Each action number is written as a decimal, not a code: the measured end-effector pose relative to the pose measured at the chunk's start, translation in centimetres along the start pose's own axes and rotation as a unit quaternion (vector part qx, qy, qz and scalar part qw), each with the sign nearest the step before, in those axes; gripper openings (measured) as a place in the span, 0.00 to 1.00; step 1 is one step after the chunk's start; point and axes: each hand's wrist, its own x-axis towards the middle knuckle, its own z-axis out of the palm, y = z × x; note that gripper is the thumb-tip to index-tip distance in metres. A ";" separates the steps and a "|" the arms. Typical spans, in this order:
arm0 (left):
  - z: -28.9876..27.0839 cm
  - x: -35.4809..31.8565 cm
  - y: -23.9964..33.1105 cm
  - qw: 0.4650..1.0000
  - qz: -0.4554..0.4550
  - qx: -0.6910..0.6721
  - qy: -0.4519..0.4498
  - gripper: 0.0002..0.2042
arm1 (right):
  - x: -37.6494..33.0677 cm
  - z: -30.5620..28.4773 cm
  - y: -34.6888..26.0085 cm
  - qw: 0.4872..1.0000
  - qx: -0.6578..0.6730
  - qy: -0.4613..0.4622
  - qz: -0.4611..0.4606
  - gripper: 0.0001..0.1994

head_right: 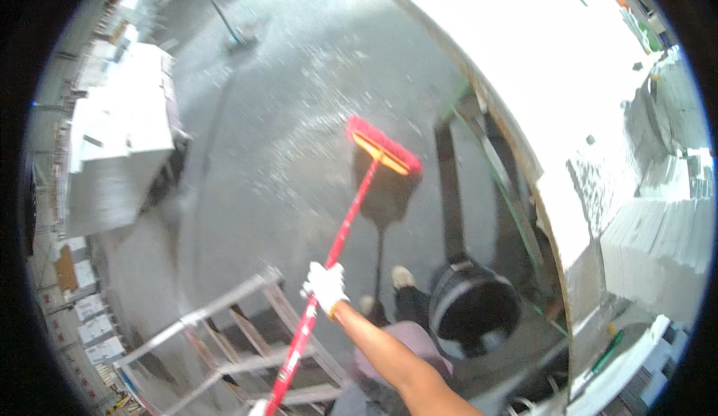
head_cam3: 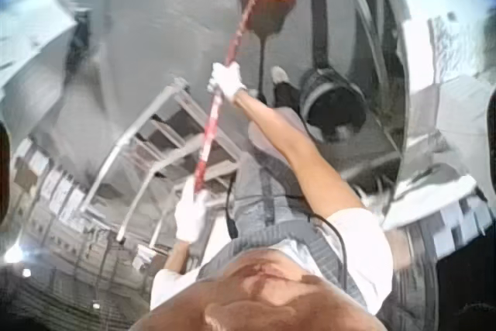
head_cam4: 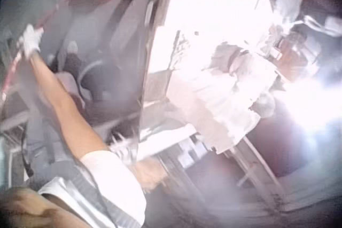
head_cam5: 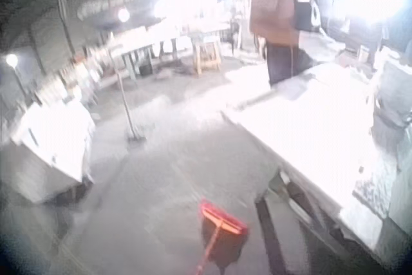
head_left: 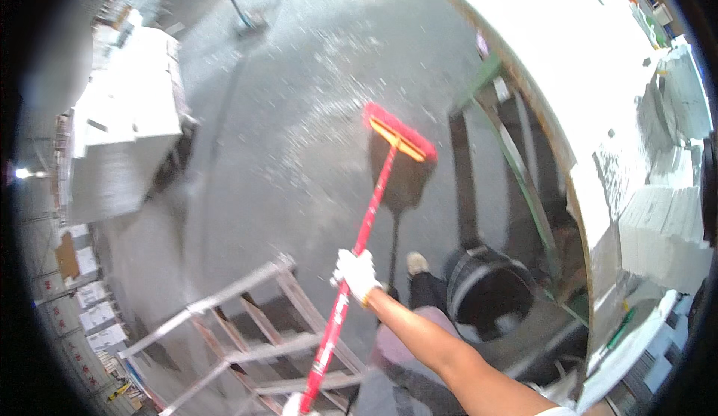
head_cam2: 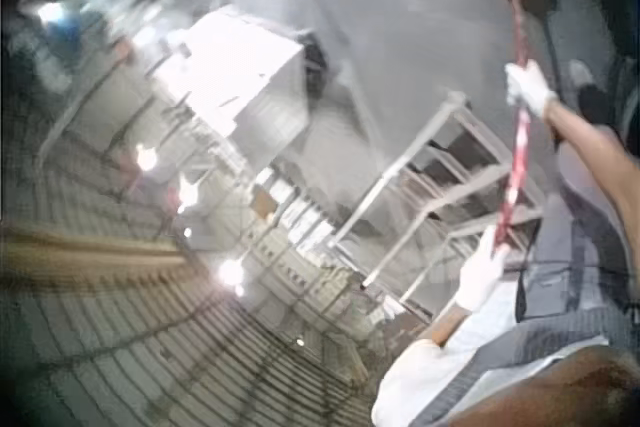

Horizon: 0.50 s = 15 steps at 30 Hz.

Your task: The person sweeps debris and dust on a concrete workshop floor using a red broom. They move around the space, sweeping near workbenches, pallets, and a fan, while another person works nearby.

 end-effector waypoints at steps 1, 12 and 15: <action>-1.0 -0.1 0.0 1.000 0.018 0.001 0.012 0.24 | -2.2 1.2 -0.5 0.999 0.008 -0.051 0.005 0.14; -8.4 1.5 -1.7 0.994 0.077 -0.024 0.075 0.26 | -8.9 -5.5 5.3 0.980 0.025 0.188 -0.056 0.12; -9.6 2.5 -3.0 0.992 0.082 -0.038 0.082 0.26 | -2.0 -7.6 6.5 0.969 0.010 0.246 -0.020 0.11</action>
